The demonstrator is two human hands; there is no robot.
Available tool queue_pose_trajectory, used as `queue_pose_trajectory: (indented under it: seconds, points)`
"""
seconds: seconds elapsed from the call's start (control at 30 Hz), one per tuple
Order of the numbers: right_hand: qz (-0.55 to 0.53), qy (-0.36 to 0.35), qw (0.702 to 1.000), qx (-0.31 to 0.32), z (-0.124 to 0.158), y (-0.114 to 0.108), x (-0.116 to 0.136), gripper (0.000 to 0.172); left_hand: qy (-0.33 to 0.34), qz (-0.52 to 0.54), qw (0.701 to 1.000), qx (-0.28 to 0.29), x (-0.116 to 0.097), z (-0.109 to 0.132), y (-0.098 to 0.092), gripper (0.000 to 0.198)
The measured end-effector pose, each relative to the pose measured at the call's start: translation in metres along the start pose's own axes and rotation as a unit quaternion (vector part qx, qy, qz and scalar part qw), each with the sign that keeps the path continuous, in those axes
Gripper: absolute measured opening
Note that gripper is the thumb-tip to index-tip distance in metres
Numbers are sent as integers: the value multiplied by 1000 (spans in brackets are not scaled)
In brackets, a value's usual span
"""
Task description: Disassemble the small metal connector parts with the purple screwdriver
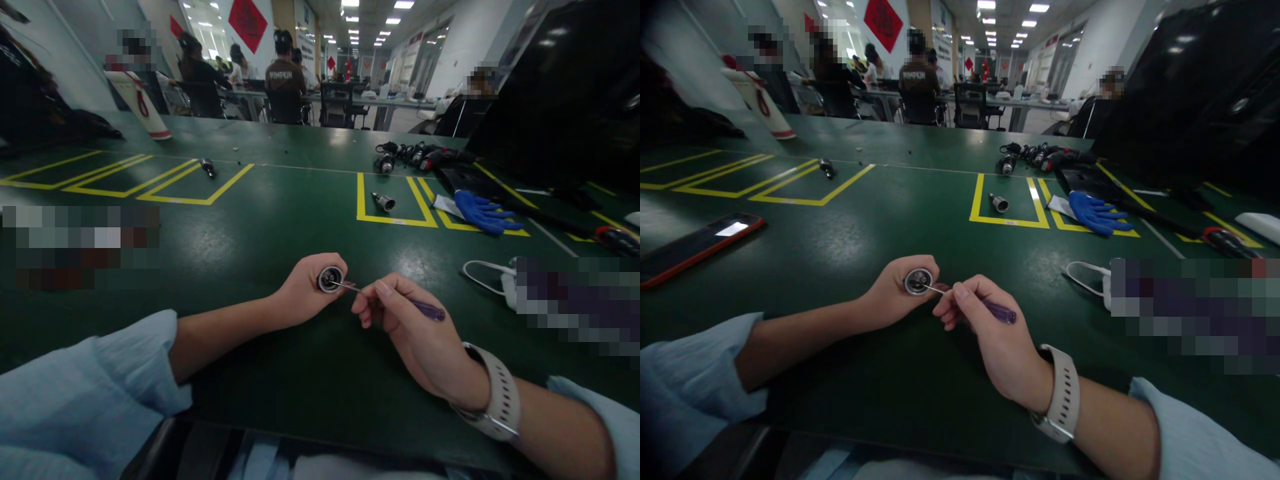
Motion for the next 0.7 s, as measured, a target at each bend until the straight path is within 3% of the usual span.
queue_pose_trajectory:
  seconds: [0.13, 0.23, 0.43, 0.53, 0.6, 0.7]
  points:
    - [27, -15, 1000, 4, -1, -2, 2, 19, -24, 9, 1000, 7, 1, 0, 0, 16]
    - [130, -92, 987, 3, 1, -5, 10, 20, -14, -28, 999, 16, 0, 0, 1, 14]
    - [354, -265, 896, 31, 15, 4, 26, 19, 33, -90, 994, 54, 2, 2, 5, 14]
    - [401, -290, 866, 67, 18, 10, 27, 18, 68, -125, 986, 85, 0, 3, 7, 12]
    - [385, -254, 886, 54, 14, 8, 27, 21, 85, -136, 981, 108, -2, 4, 8, 10]
    - [281, -145, 949, 18, 3, 0, 22, 25, 83, -130, 981, 116, -3, 4, 8, 11]
Point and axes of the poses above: each hand's wrist, its own z-axis away from the middle knuckle, its own y-axis out of the palm, x = y × z, the point moved 4 cm from there along -z, towards the middle knuckle, and after that the axes turned 12 degrees about -x, right-handed, at the moved point
